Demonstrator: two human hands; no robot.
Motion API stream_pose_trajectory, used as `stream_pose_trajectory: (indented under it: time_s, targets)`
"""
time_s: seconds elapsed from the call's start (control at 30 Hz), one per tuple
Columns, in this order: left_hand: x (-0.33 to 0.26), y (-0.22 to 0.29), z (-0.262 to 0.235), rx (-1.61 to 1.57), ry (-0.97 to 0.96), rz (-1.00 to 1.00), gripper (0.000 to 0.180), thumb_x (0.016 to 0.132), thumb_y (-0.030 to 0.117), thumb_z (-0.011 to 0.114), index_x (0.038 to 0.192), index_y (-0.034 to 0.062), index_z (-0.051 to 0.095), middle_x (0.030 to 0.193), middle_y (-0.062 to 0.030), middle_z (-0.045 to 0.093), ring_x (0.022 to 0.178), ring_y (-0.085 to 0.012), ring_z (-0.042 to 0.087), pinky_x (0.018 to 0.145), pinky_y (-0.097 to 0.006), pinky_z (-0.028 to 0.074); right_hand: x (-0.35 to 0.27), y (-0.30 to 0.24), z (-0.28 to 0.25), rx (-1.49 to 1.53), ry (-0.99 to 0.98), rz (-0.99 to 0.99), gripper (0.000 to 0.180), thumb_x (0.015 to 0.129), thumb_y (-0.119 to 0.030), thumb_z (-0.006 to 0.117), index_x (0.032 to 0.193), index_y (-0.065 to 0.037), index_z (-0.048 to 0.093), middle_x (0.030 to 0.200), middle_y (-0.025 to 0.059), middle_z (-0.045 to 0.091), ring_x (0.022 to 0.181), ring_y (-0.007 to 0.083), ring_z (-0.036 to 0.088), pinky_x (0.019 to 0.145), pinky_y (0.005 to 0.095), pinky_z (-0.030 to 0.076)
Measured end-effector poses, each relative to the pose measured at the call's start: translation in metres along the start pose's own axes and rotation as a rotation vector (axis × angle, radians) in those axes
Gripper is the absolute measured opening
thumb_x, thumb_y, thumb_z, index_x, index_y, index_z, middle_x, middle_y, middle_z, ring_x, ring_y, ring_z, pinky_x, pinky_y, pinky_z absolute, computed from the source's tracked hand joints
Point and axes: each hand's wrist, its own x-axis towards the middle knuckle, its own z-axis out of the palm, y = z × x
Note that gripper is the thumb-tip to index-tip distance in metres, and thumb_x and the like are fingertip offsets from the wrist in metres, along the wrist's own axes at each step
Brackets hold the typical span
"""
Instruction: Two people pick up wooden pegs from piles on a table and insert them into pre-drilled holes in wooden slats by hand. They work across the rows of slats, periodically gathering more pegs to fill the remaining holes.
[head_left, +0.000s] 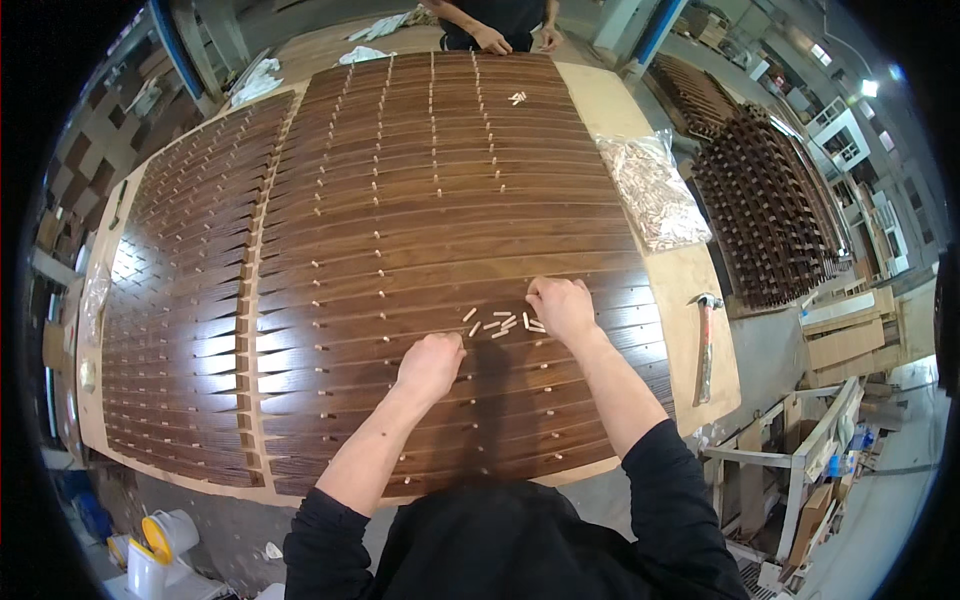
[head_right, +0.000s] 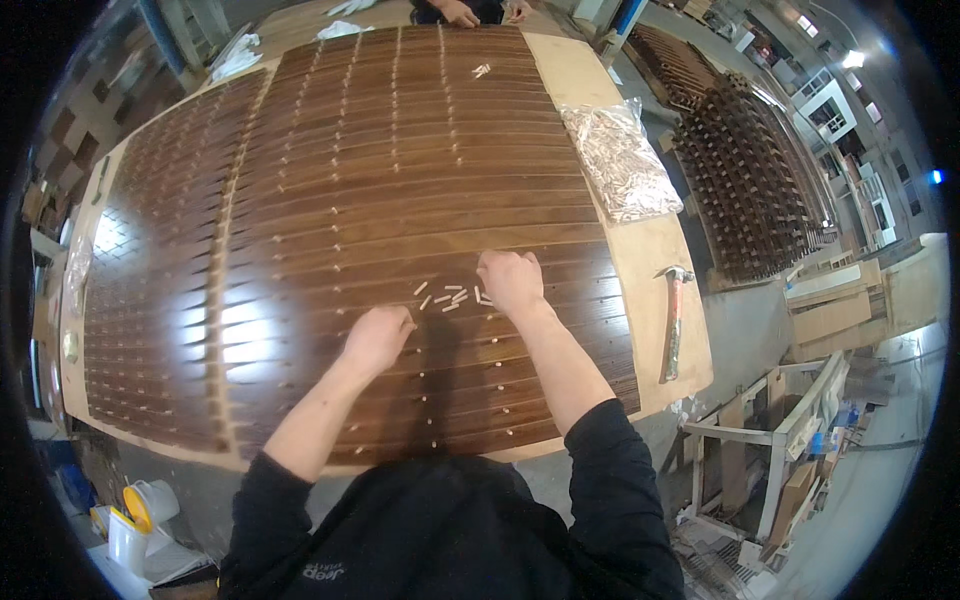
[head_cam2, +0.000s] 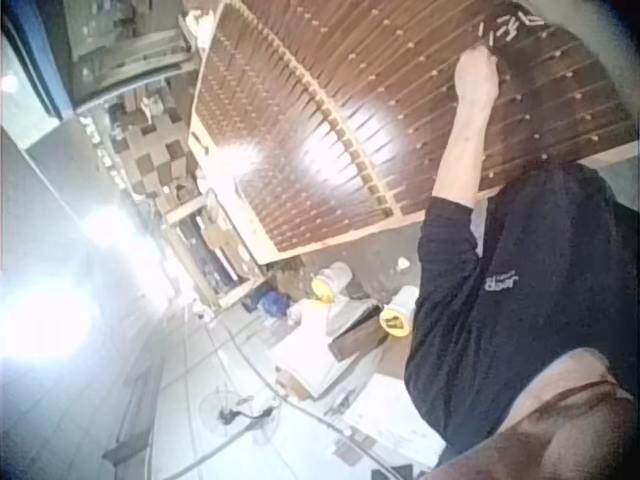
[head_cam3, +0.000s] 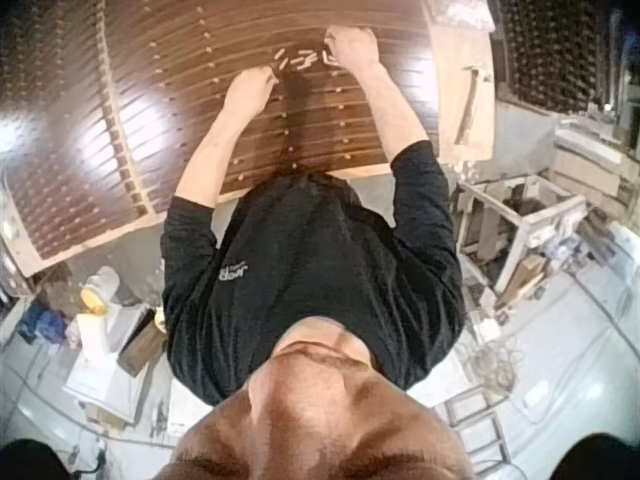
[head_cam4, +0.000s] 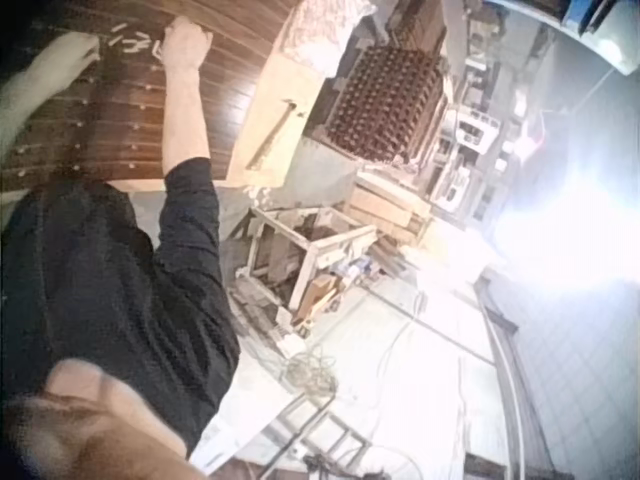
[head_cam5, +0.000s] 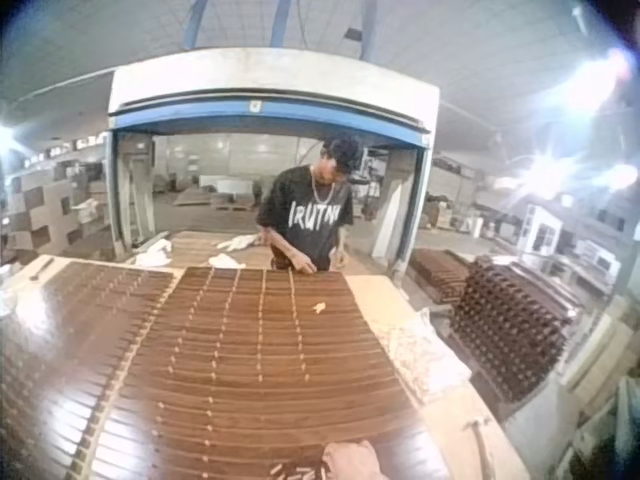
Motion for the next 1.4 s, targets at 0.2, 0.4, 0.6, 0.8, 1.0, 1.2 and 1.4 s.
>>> stream_pose_trajectory:
  time_s: [0.2, 0.4, 0.6, 0.8, 1.0, 1.2, 1.4]
  targets:
    - [0.005, 0.019, 0.002, 0.163, -0.092, -0.034, 0.014, 0.095, 0.014, 0.063, 0.098, 0.0015, 0.068, 0.097, -0.0231, 0.072, 0.09, -0.0403, 0.073, 0.078, -0.05, 0.061, -0.008, 0.002, 0.002, 0.072, 0.023, 0.019, 0.009, 0.093, -0.023, 0.068, 0.092, -0.014, 0.07, 0.089, 0.0079, 0.075, 0.088, 0.029, 0.072, 0.084, 0.0448, 0.049]
    - [0.015, 0.033, 0.018, 0.445, -0.22, -0.028, 0.018, 0.091, 0.016, 0.066, 0.1, 0.0006, 0.069, 0.1, -0.0198, 0.072, 0.095, -0.0349, 0.073, 0.084, -0.046, 0.06, 0.009, -0.009, 0.011, -0.219, -0.024, -0.154, 0.012, 0.09, -0.024, 0.07, 0.088, -0.012, 0.069, 0.092, 0.0089, 0.076, 0.09, 0.0256, 0.074, 0.082, 0.0438, 0.05]
    - [0.017, 0.011, -0.016, -0.252, -0.137, -0.177, 0.021, 0.095, 0.025, 0.067, 0.099, 0.0044, 0.071, 0.092, -0.0166, 0.073, 0.091, -0.0371, 0.073, 0.082, -0.047, 0.057, -0.018, 0.015, -0.009, 0.313, -0.064, 0.149, 0.015, 0.088, -0.025, 0.071, 0.099, -0.015, 0.076, 0.099, 0.0066, 0.075, 0.098, 0.0312, 0.071, 0.093, 0.0447, 0.052]
    - [0.035, 0.003, 0.004, -0.201, 0.137, -0.188, 0.02, 0.093, 0.022, 0.071, 0.106, 0.0083, 0.066, 0.1, -0.0116, 0.068, 0.094, -0.0313, 0.067, 0.082, -0.042, 0.054, -0.061, 0.022, -0.003, 0.322, 0.063, 0.118, 0.019, 0.088, -0.024, 0.076, 0.102, -0.012, 0.075, 0.104, 0.0087, 0.072, 0.102, 0.0339, 0.067, 0.097, 0.0475, 0.05]
    - [0.052, -0.002, 0.012, -0.1, 0.075, -0.176, 0.016, 0.095, 0.02, 0.069, 0.103, 0.0079, 0.063, 0.107, -0.0144, 0.067, 0.102, -0.0356, 0.067, 0.085, -0.048, 0.054, -0.054, 0.017, -0.009, 0.487, 0.04, 0.144, 0.014, 0.093, -0.013, 0.071, 0.105, -0.007, 0.072, 0.098, 0.0124, 0.071, 0.096, 0.0323, 0.07, 0.089, 0.0431, 0.055]
    - [0.048, -0.019, -0.007, -0.323, 0.212, -0.241, 0.011, 0.093, 0.013, 0.069, 0.1, 0.0055, 0.064, 0.101, -0.0174, 0.071, 0.097, -0.0377, 0.069, 0.084, -0.046, 0.055, -0.027, -0.014, -0.016, 0.843, 0.053, 0.197, 0.018, 0.095, -0.014, 0.072, 0.111, -0.005, 0.071, 0.096, 0.0156, 0.074, 0.089, 0.0319, 0.073, 0.079, 0.0395, 0.058]
    - [0.042, -0.038, -0.008, -0.304, 0.233, -0.096, 0.012, 0.092, 0.012, 0.071, 0.101, 0.0044, 0.073, 0.099, -0.0198, 0.074, 0.095, -0.036, 0.072, 0.083, -0.045, 0.057, -0.006, -0.066, -0.002, 0.675, -0.147, 0.025, 0.017, 0.092, -0.026, 0.075, 0.101, -0.012, 0.074, 0.094, 0.0096, 0.077, 0.092, 0.0302, 0.075, 0.08, 0.0424, 0.058]
